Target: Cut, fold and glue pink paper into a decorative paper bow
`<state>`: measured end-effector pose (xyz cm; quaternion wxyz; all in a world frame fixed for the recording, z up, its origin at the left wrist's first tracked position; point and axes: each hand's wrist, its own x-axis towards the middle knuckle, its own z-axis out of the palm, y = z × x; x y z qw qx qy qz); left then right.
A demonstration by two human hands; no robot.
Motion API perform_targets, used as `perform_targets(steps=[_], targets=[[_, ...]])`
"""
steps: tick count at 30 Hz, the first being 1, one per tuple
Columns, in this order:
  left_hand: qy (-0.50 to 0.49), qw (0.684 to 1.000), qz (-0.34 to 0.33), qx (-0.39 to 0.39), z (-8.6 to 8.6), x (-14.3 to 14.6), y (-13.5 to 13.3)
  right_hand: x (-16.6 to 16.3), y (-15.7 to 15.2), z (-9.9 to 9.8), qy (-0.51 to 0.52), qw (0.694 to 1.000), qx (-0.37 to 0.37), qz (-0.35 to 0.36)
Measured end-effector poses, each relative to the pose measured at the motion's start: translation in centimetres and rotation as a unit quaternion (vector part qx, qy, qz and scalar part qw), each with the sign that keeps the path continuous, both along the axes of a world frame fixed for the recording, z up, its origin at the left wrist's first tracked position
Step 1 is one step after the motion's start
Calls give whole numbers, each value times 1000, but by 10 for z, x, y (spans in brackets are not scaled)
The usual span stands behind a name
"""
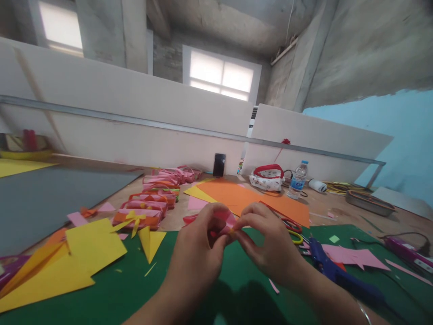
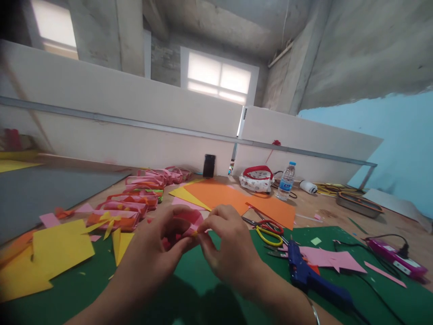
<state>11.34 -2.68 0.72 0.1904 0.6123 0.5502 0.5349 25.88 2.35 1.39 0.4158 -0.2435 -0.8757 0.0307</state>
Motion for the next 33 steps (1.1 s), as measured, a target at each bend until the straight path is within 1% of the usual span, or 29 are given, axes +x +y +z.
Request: perform_targets(steps=[4, 7, 11, 16, 18, 20, 23, 26, 28, 30, 33], targets=[[15, 999, 32, 15, -5, 4, -1, -4, 1, -5, -21, 995, 97, -29], [20, 1000, 21, -3, -8, 4, -1, -7, 1, -7, -26, 991, 129, -32], [8, 1000, -3, -14, -8, 0, 0, -6, 4, -8, -21, 991, 133, -25], [-6, 1000, 2, -16, -3, -2, 0, -3, 9, -7, -45, 996, 76, -23], [-4, 1000, 0, -14, -2, -1, 1, -3, 10, -8, -47, 995, 83, -27], [7, 1000, -7, -17, -3, 0, 2, -4, 9, -9, -51, 992, 108, -36], [51, 999, 1, -15, -7, 0, 4, -4, 7, -9, -43, 990, 131, -40], [126, 992, 17, 20, -12, -3, 5, -4, 6, -8, -34, 994, 99, -15], [167, 985, 14, 51, -14, -4, 5, -4, 6, -8, -34, 996, 82, -9], [204, 976, 14, 72, -15, -4, 4, -4, 6, -9, -34, 995, 88, -18], [266, 960, 25, 84, -16, -3, 4, -6, 6, -12, -26, 992, 114, -40]])
